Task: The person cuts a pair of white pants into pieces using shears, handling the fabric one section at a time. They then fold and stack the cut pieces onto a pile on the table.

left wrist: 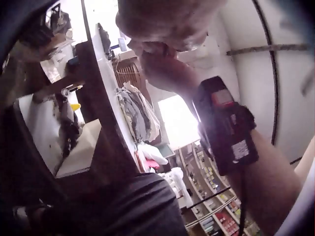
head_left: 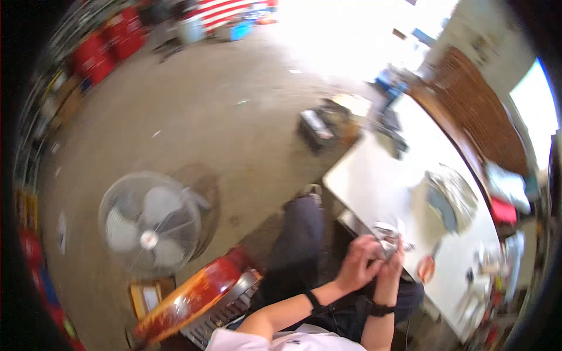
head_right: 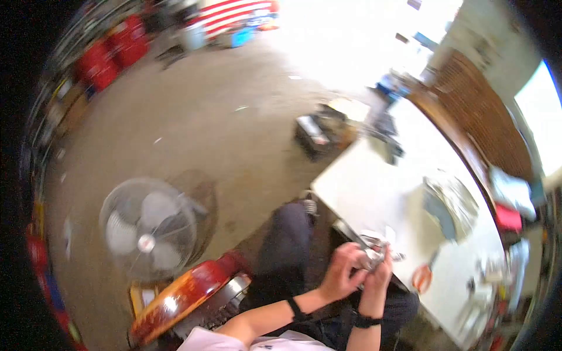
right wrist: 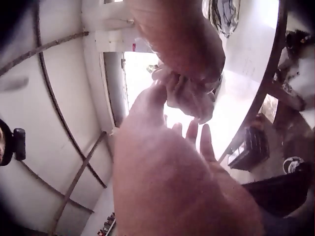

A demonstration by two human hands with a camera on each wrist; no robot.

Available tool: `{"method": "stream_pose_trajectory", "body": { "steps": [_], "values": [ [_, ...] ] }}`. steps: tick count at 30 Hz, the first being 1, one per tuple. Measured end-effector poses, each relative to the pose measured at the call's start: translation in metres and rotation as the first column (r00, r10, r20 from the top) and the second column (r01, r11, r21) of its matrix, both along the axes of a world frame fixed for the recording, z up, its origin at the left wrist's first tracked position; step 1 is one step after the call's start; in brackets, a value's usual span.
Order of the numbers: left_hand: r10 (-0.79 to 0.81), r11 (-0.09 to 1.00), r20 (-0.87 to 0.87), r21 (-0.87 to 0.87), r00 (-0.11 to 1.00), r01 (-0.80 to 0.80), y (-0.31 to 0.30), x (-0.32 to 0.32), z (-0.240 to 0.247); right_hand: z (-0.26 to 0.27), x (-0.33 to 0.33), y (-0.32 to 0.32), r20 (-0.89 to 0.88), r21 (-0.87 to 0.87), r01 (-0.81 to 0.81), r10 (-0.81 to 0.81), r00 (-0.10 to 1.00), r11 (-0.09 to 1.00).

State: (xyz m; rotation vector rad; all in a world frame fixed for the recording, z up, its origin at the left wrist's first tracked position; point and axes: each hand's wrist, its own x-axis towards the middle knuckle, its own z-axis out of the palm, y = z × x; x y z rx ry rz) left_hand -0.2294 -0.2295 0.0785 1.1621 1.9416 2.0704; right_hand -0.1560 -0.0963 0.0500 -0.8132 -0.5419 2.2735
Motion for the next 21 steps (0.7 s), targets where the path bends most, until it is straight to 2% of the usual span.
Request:
{"method": "stream_pose_trajectory", "body": {
  "steps": [1,2,3,4,5,6,7,8,9,10,12,13,14,15,16,17,18,19,20,21],
  "values": [
    [-0.017,0.999,-0.001,-0.029,1.0,0.017,-0.005,-0.005,0.008,0.05,-0.015,-0.022,0.135,-0.076,0.073,-0.062,0.989,0.994],
    [-0.056,0.998,0.094,0.011,0.994,0.055,-0.006,0.001,-0.002,0.039,-0.003,-0.017,0.107,-0.033,0.1,-0.096,0.99,0.994],
    [-0.118,0.993,0.13,0.026,0.984,0.115,-0.008,-0.002,-0.003,0.043,0.002,-0.017,0.164,0.032,0.068,-0.072,0.984,0.997],
    [-0.232,0.972,0.194,0.013,0.953,0.234,-0.013,-0.004,-0.003,0.062,-0.001,-0.025,0.306,0.122,0.066,-0.101,0.947,0.99],
    [-0.415,0.907,0.434,0.122,0.8,0.404,-0.014,-0.001,-0.019,0.066,0.003,-0.03,0.378,0.167,-0.012,-0.053,0.924,0.986],
    [-0.549,0.816,0.621,0.254,0.558,0.52,-0.013,0.0,-0.038,0.069,0.006,-0.034,0.453,0.198,-0.1,-0.001,0.892,0.975],
    [-0.607,0.757,0.738,0.425,0.295,0.496,-0.013,-0.004,-0.043,0.071,0.011,-0.041,0.46,0.251,-0.227,0.091,0.883,0.941],
    [-0.628,0.709,0.778,0.569,0.006,0.415,-0.015,-0.007,-0.049,0.071,0.015,-0.048,0.474,0.297,-0.354,0.185,0.861,0.887],
    [-0.593,0.698,0.797,0.578,-0.11,0.424,-0.021,-0.016,-0.025,0.068,0.018,-0.054,0.506,0.316,-0.462,0.264,0.821,0.829],
    [-0.573,0.683,0.776,0.63,-0.265,0.369,-0.025,-0.024,-0.022,0.074,0.02,-0.06,0.555,0.267,-0.591,0.38,0.74,0.761],
    [-0.634,0.682,0.766,0.62,-0.11,0.387,-0.018,-0.027,-0.006,0.067,0.022,-0.074,0.581,0.223,-0.64,0.427,0.693,0.736],
    [-0.646,0.69,0.762,0.612,-0.054,0.385,-0.015,-0.027,-0.002,0.064,0.023,-0.079,0.625,0.239,-0.686,0.431,0.65,0.688],
    [-0.641,0.686,0.765,0.606,-0.061,0.402,-0.015,-0.028,-0.002,0.06,0.024,-0.083,0.668,0.251,-0.732,0.434,0.605,0.633],
    [-0.625,0.638,0.78,0.493,0.024,0.592,-0.016,-0.031,-0.003,0.045,0.028,-0.088,0.697,0.343,-0.762,0.396,0.598,0.549],
    [-0.62,0.569,0.777,0.346,0.113,0.746,-0.015,-0.033,0.0,0.05,0.026,-0.09,0.769,0.24,-0.85,0.443,0.461,0.469],
    [-0.658,0.535,0.722,0.248,0.215,0.807,-0.015,-0.028,0.007,0.043,0.031,-0.091,0.749,0.32,-0.832,0.417,0.515,0.453],
    [-0.664,0.52,0.7,0.179,0.263,0.835,-0.014,-0.024,0.012,0.038,0.035,-0.091,0.724,0.4,-0.808,0.392,0.568,0.433],
    [-0.65,0.551,0.684,0.123,0.331,0.826,-0.015,-0.021,0.016,0.036,0.038,-0.089,0.717,0.408,-0.802,0.39,0.577,0.437],
    [-0.635,0.581,0.662,0.07,0.398,0.811,-0.015,-0.018,0.018,0.034,0.04,-0.085,0.612,0.427,-0.727,0.42,0.67,0.538],
    [-0.637,0.578,0.657,0.062,0.403,0.814,-0.014,-0.015,0.018,0.036,0.041,-0.082,0.495,0.427,-0.644,0.432,0.754,0.635]
  ]
}}
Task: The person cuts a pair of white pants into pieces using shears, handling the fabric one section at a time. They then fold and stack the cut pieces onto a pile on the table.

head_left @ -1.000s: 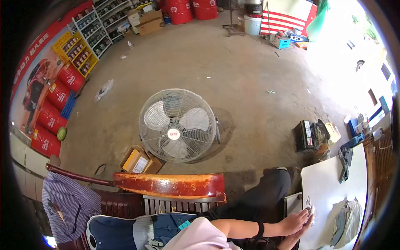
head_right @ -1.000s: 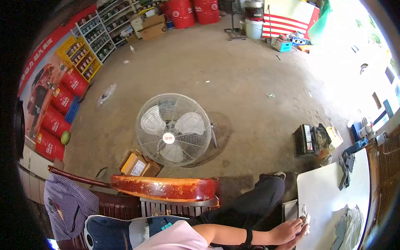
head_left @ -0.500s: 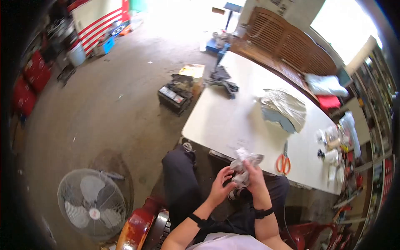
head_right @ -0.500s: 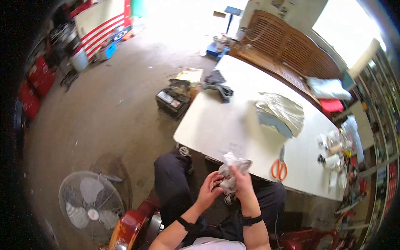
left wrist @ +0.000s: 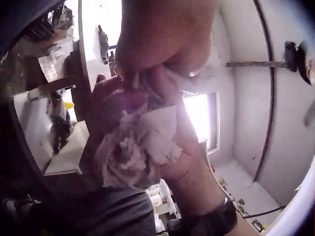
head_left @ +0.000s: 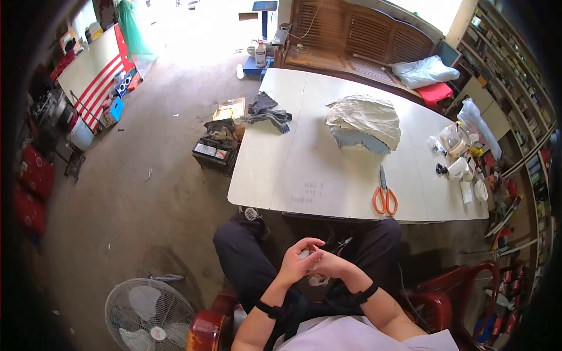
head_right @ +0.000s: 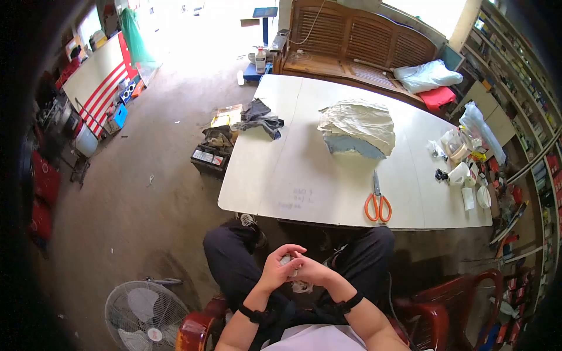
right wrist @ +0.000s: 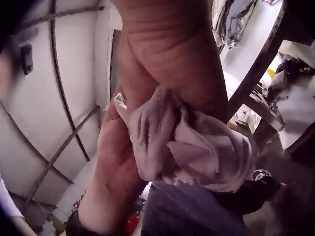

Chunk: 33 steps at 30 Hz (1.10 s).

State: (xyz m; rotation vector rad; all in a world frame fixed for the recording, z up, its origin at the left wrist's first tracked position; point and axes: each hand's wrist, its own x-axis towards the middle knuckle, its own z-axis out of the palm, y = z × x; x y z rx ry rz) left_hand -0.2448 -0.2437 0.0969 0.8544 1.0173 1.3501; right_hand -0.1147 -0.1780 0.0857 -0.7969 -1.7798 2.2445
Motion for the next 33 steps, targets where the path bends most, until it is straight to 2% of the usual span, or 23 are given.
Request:
{"method": "stream_pose_trajectory", "body": {
  "steps": [1,2,3,4,5,6,7,8,9,11,12,15,16,19,21,23,25,26,28,29,30,31,33],
  "values": [
    [0.065,0.998,-0.061,-0.023,0.996,-0.066,0.001,0.003,-0.001,0.002,0.002,0.004,-0.011,0.0,0.006,-0.006,1.0,1.0],
    [0.126,0.99,-0.123,-0.041,0.984,-0.132,0.002,0.005,0.0,0.006,0.004,0.009,0.03,-0.15,-0.002,0.007,1.0,0.989],
    [0.119,0.991,-0.135,-0.038,0.984,-0.125,0.004,0.007,0.006,0.008,0.006,0.013,0.067,-0.295,-0.006,0.027,0.997,0.955],
    [0.198,0.977,-0.251,-0.025,0.947,-0.211,0.005,0.01,0.016,0.007,0.01,0.013,-0.023,-0.422,0.034,-0.049,0.999,0.906],
    [0.275,0.956,-0.36,-0.001,0.891,-0.295,0.007,0.012,0.022,0.007,0.015,0.014,-0.033,-0.42,0.036,-0.055,0.998,0.907],
    [0.271,0.957,-0.367,0.004,0.89,-0.289,0.008,0.014,0.019,0.009,0.02,0.017,-0.137,-0.565,0.016,-0.114,0.984,0.825],
    [0.344,0.938,-0.481,0.144,0.806,-0.314,0.01,0.015,0.013,0.01,0.023,0.018,-0.228,-0.691,-0.025,-0.186,0.956,0.722],
    [0.423,0.906,-0.571,0.283,0.704,-0.315,0.012,0.018,0.01,0.012,0.025,0.013,-0.173,-0.696,0.068,-0.259,0.95,0.715],
    [0.418,0.908,-0.575,0.285,0.703,-0.307,0.014,0.02,0.014,0.01,0.027,0.015,-0.179,-0.696,0.068,-0.265,0.948,0.715],
    [0.427,0.885,-0.803,0.466,0.415,-0.009,0.015,0.027,0.022,0.003,0.032,0.016,-0.064,-0.875,0.085,-0.287,0.956,0.477],
    [0.318,0.917,-0.858,0.387,0.403,0.101,0.013,0.03,0.028,0.011,0.033,0.015,-0.028,-0.885,0.123,-0.313,0.949,0.45],
    [0.341,0.888,-0.845,0.434,0.413,0.153,0.0,0.05,0.041,0.0,0.05,0.009,0.054,-0.857,0.233,-0.369,0.928,0.459],
    [0.274,0.899,-0.872,0.382,0.406,0.212,-0.009,0.054,0.032,0.013,0.05,0.003,0.119,-0.841,0.294,-0.375,0.919,0.454],
    [0.265,0.91,-0.874,0.367,0.407,0.194,-0.038,0.068,0.006,0.002,0.064,-0.02,0.097,-0.891,0.241,-0.358,0.929,0.384],
    [0.245,0.906,-0.862,0.367,0.443,0.213,-0.055,0.067,-0.013,0.0,0.066,-0.042,0.146,-0.877,0.275,-0.329,0.933,0.393],
    [0.183,0.926,-0.848,0.319,0.497,0.203,-0.071,0.063,-0.023,-0.013,0.071,-0.056,0.184,-0.84,0.272,-0.225,0.957,0.471],
    [0.07,0.978,-0.784,0.176,0.617,0.113,-0.078,0.057,-0.029,-0.012,0.069,-0.062,0.197,-0.793,0.238,-0.133,0.971,0.56],
    [0.095,0.979,-0.761,0.187,0.642,0.077,-0.078,0.054,-0.031,-0.008,0.066,-0.063,0.195,-0.794,0.241,-0.142,0.971,0.559],
    [0.099,0.984,-0.764,0.172,0.637,0.053,-0.074,0.042,-0.031,0.01,0.057,-0.064,0.163,-0.693,0.186,-0.1,0.982,0.697],
    [0.106,0.986,-0.753,0.163,0.649,0.028,-0.07,0.037,-0.029,0.018,0.054,-0.063,0.16,-0.69,0.186,-0.103,0.982,0.7],
    [0.128,0.985,-0.69,0.171,0.713,-0.012,-0.062,0.032,-0.027,0.026,0.051,-0.061,0.146,-0.615,0.186,-0.121,0.982,0.766],
    [0.163,0.985,-0.726,0.154,0.668,-0.073,-0.052,0.028,-0.008,0.031,0.048,-0.059,0.129,-0.535,0.186,-0.137,0.982,0.824],
    [0.292,0.955,-0.786,0.269,0.544,-0.124,-0.027,0.009,0.008,0.033,0.048,-0.052,0.103,-0.489,0.176,-0.144,0.984,0.854]
  ]
}}
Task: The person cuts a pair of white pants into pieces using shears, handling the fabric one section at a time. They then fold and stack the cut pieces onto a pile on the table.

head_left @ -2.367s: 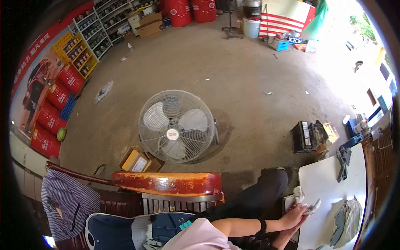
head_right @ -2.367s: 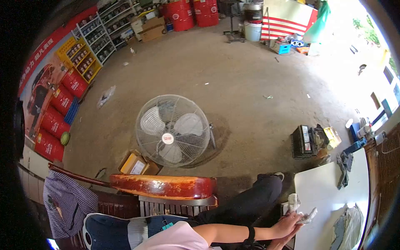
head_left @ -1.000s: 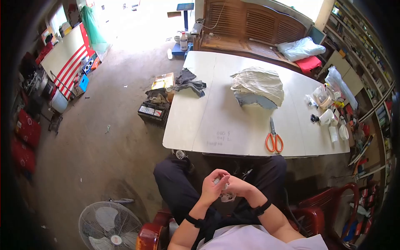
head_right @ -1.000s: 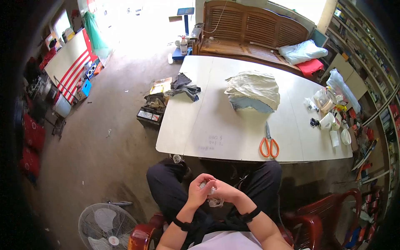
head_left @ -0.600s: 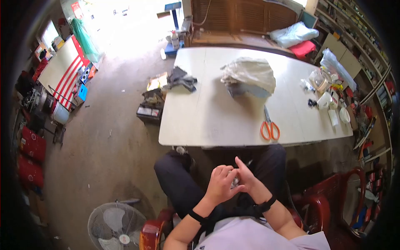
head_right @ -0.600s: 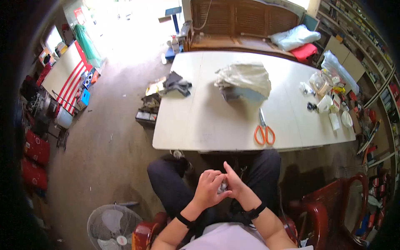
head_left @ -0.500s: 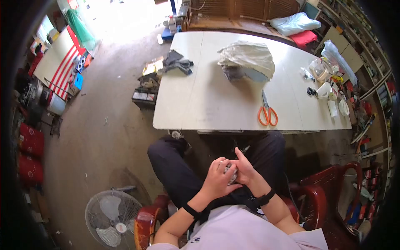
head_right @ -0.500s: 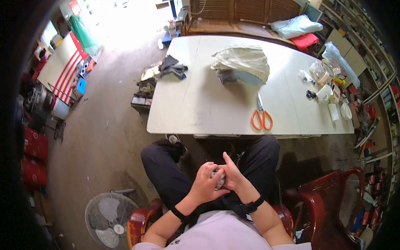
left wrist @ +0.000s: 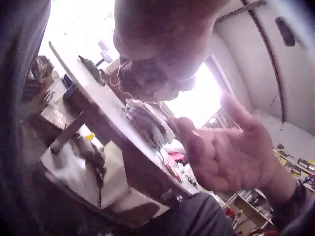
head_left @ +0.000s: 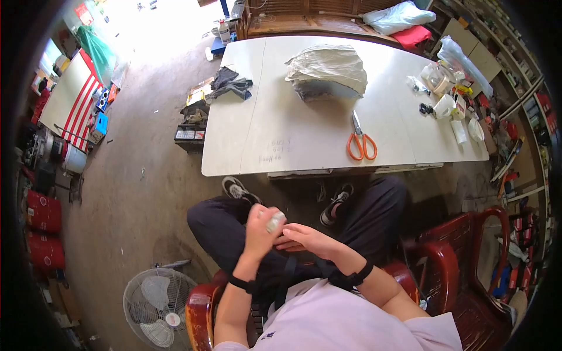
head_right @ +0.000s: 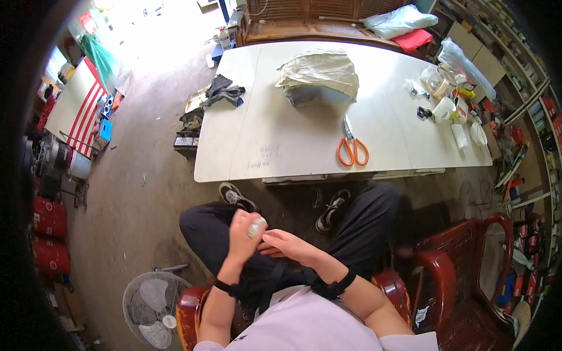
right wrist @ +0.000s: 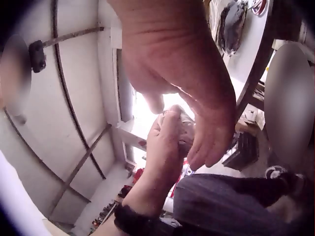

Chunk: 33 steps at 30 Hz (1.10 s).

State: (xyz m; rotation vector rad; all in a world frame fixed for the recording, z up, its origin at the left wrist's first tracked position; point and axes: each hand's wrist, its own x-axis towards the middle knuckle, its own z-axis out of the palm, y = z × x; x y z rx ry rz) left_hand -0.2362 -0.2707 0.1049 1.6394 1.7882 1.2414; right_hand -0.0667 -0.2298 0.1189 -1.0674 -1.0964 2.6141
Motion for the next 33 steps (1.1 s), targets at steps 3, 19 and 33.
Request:
{"method": "stream_pose_trajectory", "body": {
  "steps": [3,19,33],
  "values": [
    [0.151,0.981,-0.203,0.154,0.967,-0.121,0.051,-0.037,0.02,0.004,0.008,0.026,-0.08,0.061,-0.013,0.018,0.997,0.998],
    [0.208,0.965,-0.624,0.004,0.753,-0.263,0.24,-0.116,-0.073,-0.187,0.017,0.119,0.507,0.335,-0.123,-0.069,0.859,0.934],
    [0.104,0.991,-0.599,-0.005,0.794,-0.134,0.26,-0.124,-0.078,-0.503,0.034,0.056,0.592,0.797,-0.404,-0.448,0.669,0.45]
  ]
}}
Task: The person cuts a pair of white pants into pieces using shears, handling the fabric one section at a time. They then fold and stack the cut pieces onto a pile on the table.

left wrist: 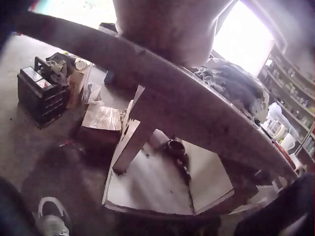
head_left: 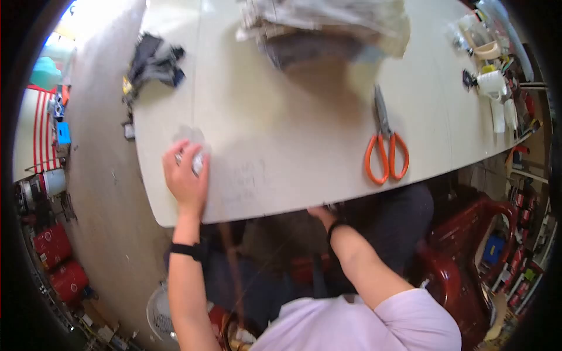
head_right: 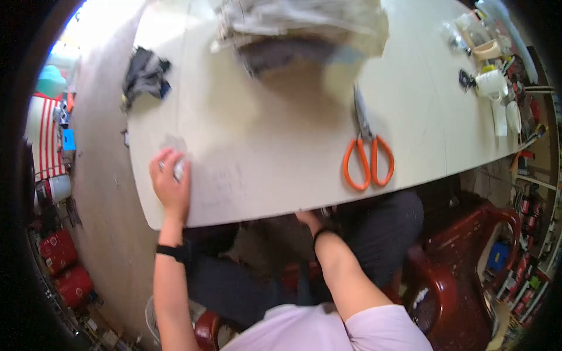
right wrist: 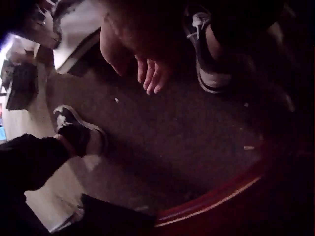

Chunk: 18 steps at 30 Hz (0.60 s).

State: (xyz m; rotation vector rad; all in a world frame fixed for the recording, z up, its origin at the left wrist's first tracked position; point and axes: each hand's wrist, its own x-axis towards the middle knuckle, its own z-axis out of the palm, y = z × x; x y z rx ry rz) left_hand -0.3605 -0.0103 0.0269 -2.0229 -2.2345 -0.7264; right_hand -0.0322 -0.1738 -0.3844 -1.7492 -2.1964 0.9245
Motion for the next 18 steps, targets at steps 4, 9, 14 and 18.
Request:
{"method": "stream_pose_trajectory", "body": {
  "steps": [4,9,14,18],
  "values": [
    [0.021,0.999,0.006,0.042,1.0,-0.022,-0.003,0.002,-0.003,0.08,-0.018,0.051,-0.029,-0.847,0.134,-0.295,0.955,0.514],
    [-0.013,0.992,0.017,0.125,1.0,0.011,-0.007,-0.003,-0.005,0.227,-0.031,0.091,-0.114,-0.85,-0.151,0.104,0.988,0.505],
    [-0.003,0.984,0.025,0.179,1.0,-0.001,-0.011,-0.008,-0.01,0.419,-0.023,0.136,-0.239,-0.682,-0.393,0.321,0.917,0.616],
    [0.009,0.979,0.051,0.201,0.999,-0.019,-0.013,-0.009,-0.012,0.541,-0.001,0.161,-0.324,-0.684,-0.275,0.057,0.944,0.676]
  ]
}}
